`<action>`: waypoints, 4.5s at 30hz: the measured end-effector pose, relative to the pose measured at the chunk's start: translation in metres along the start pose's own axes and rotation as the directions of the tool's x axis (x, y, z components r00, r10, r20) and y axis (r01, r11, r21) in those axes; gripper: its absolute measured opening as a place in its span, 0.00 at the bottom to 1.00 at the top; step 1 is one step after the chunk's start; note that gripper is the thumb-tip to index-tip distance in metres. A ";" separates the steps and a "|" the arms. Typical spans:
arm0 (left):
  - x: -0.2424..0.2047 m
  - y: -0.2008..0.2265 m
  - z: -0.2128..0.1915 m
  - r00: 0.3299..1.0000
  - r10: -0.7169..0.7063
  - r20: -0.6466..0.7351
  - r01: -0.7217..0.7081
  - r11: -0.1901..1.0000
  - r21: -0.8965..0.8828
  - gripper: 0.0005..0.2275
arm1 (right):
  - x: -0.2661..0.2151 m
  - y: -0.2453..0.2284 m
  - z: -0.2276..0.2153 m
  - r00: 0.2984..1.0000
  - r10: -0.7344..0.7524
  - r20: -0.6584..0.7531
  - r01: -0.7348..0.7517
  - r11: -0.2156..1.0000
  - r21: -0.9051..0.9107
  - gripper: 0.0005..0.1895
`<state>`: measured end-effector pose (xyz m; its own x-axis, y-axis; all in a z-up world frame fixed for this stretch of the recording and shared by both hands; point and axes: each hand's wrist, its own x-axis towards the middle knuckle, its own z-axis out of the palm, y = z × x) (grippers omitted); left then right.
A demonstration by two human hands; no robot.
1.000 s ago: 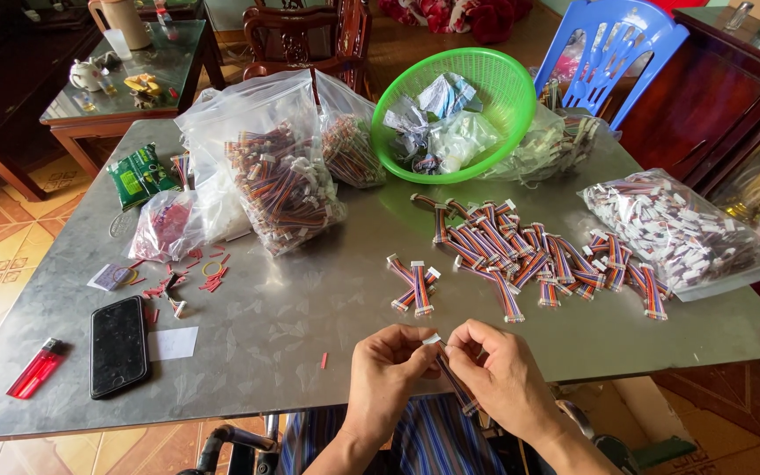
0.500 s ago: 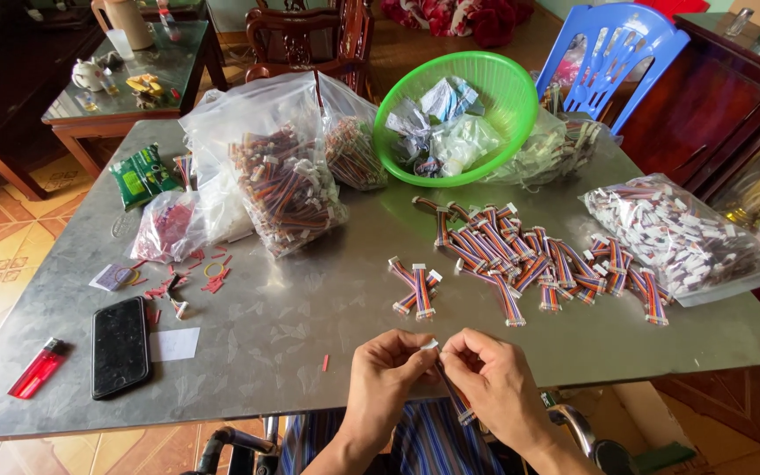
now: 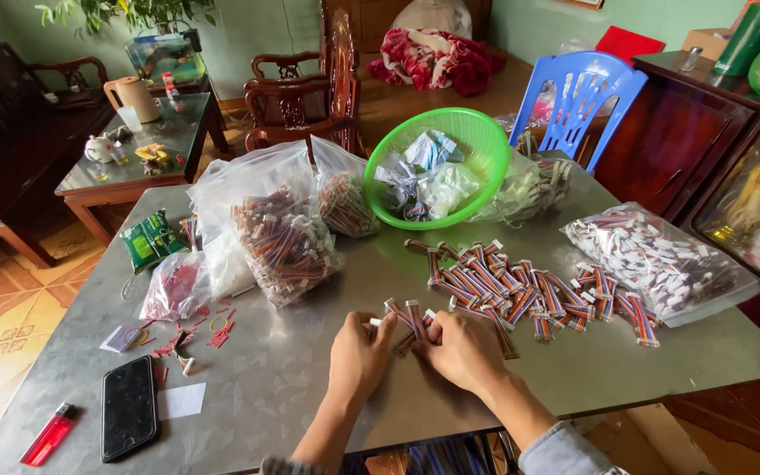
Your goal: Bagging small electronic ribbon cables into plastic bags for organization or sale.
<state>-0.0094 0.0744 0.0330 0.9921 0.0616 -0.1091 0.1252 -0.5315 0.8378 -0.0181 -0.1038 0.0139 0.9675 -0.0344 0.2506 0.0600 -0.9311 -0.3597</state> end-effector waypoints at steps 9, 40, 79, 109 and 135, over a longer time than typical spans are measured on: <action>0.074 -0.006 0.052 0.989 0.130 0.073 -0.149 0.867 0.476 0.27 | -0.022 0.010 -0.031 0.907 0.373 0.195 -0.410 0.676 0.613 0.16; 0.037 0.010 0.033 0.921 0.343 0.186 -0.386 0.869 0.309 0.08 | -0.028 0.012 -0.026 0.901 0.390 0.191 -0.401 0.578 0.710 0.13; 0.030 0.009 0.040 0.966 0.208 0.154 -0.004 0.607 -0.795 0.12 | 0.033 -0.020 -0.015 0.984 -0.178 0.017 0.153 0.889 0.431 0.02; 0.042 0.002 0.045 0.978 0.206 0.037 -0.084 0.547 -0.833 0.18 | 0.131 0.113 -0.031 0.956 0.270 -0.119 -0.285 0.949 -0.134 0.22; 0.058 -0.006 0.050 0.984 0.176 0.025 -0.111 0.719 -0.686 0.10 | 0.040 -0.022 -0.008 0.900 -0.349 -0.261 0.422 0.847 0.324 0.27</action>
<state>0.0470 0.0387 -0.0056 0.9982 -0.0538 0.0265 -0.0158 0.1902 0.9816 0.0173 -0.0876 0.0388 0.7859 0.1992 0.5854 0.5386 -0.6855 -0.4899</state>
